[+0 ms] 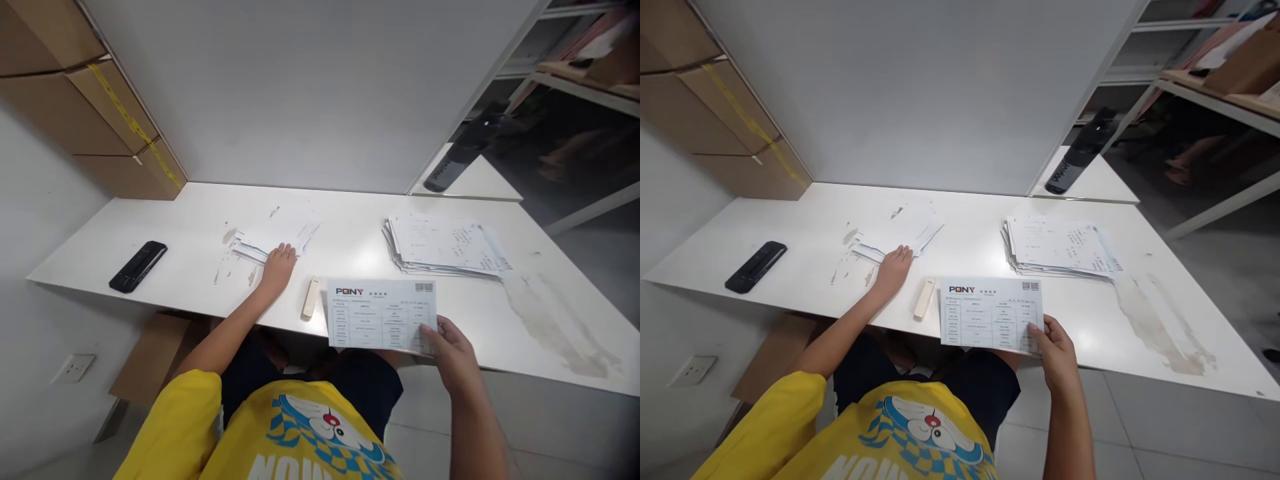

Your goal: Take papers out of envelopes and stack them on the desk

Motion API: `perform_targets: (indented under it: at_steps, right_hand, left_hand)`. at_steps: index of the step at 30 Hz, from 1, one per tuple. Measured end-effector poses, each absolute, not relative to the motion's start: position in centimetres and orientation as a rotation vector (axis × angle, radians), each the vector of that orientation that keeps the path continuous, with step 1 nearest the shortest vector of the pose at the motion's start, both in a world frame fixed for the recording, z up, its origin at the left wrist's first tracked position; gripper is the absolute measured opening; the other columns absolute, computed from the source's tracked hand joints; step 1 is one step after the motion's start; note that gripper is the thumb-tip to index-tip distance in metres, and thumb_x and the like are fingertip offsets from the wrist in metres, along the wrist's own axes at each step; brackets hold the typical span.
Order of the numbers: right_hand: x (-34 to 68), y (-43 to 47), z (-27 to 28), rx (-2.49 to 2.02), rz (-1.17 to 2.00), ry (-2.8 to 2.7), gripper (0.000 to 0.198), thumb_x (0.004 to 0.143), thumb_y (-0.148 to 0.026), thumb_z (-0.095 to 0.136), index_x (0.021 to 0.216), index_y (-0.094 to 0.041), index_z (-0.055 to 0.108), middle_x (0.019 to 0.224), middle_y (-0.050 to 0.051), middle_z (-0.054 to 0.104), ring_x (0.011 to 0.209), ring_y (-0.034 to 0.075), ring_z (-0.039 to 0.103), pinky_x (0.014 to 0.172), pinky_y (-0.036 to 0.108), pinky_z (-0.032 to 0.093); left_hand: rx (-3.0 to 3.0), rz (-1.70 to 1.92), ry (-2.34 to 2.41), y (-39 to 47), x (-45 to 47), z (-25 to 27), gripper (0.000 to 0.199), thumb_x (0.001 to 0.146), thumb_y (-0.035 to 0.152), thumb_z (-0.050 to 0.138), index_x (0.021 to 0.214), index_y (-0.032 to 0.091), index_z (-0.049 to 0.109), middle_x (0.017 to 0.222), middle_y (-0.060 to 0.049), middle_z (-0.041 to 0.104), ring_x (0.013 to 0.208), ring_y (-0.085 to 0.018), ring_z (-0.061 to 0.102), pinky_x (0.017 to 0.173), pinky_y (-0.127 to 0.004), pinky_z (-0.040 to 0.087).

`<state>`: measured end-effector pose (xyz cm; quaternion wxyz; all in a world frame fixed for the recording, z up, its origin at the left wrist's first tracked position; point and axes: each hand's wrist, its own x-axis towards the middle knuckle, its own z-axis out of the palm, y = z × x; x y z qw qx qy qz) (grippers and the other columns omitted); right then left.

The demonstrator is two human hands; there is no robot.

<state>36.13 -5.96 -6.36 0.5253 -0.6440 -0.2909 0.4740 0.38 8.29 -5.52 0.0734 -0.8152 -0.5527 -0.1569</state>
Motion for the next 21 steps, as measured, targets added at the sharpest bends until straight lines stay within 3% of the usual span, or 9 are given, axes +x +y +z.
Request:
perform_targets:
  at_steps: [4,8,14,18,21]
  right_hand:
    - [36.1,-5.6,-7.6,-1.515,1.102,-0.735,0.045,0.064,-0.049,0.080,0.098,-0.023,0.067,0.093,0.002,0.073,0.089,0.022,0.066,0.075,0.030,0.054]
    - [36.7,-5.8,-8.2,-1.514,1.125,-0.781,0.044,0.067,-0.049,0.079,0.101,-0.023,0.066,0.096,0.002,0.073,0.089,0.020,0.066,0.076,0.029,0.053]
    - [36.5,-5.7,-7.9,-1.507,1.107,-0.768,0.045,0.067,-0.049,0.079,0.101,-0.022,0.066,0.096,0.003,0.073,0.088,0.021,0.067,0.076,0.030,0.054]
    - [37.2,-5.6,-8.9,-1.492,1.100,-0.790,0.044,0.069,-0.048,0.079,0.103,-0.022,0.066,0.097,0.003,0.073,0.091,0.021,0.067,0.079,0.031,0.054]
    - [38.0,-5.5,-9.9,-1.513,1.098,-0.818,0.047,0.069,-0.048,0.078,0.105,-0.021,0.066,0.097,0.004,0.073,0.089,0.022,0.067,0.076,0.032,0.055]
  left_hand:
    - [-2.380,-0.699,-1.576,6.8,0.1,-4.5,0.035,0.089,0.000,0.042,0.109,0.011,0.069,0.110,-0.016,0.074,0.108,-0.026,0.070,0.090,-0.040,0.056]
    - [-2.287,-0.942,-1.602,4.6,-0.3,-2.8,0.030,0.097,0.013,0.041,0.100,0.014,0.071,0.089,-0.013,0.075,0.086,-0.024,0.073,0.075,-0.036,0.057]
    - [-1.660,-2.058,-2.076,1.0,-2.9,-0.4,0.022,0.090,0.041,0.061,0.087,0.021,0.070,0.083,-0.005,0.072,0.081,-0.021,0.069,0.072,-0.031,0.056]
    - [-0.873,-2.832,-2.335,-0.2,-5.7,-1.6,0.027,0.077,0.043,0.073,0.085,0.018,0.066,0.082,-0.002,0.069,0.076,-0.016,0.065,0.070,-0.028,0.054]
    - [-0.525,-3.094,-2.211,-1.4,-6.6,-4.0,0.033,0.070,0.039,0.080,0.089,0.017,0.064,0.085,-0.002,0.067,0.080,-0.014,0.064,0.074,-0.026,0.053]
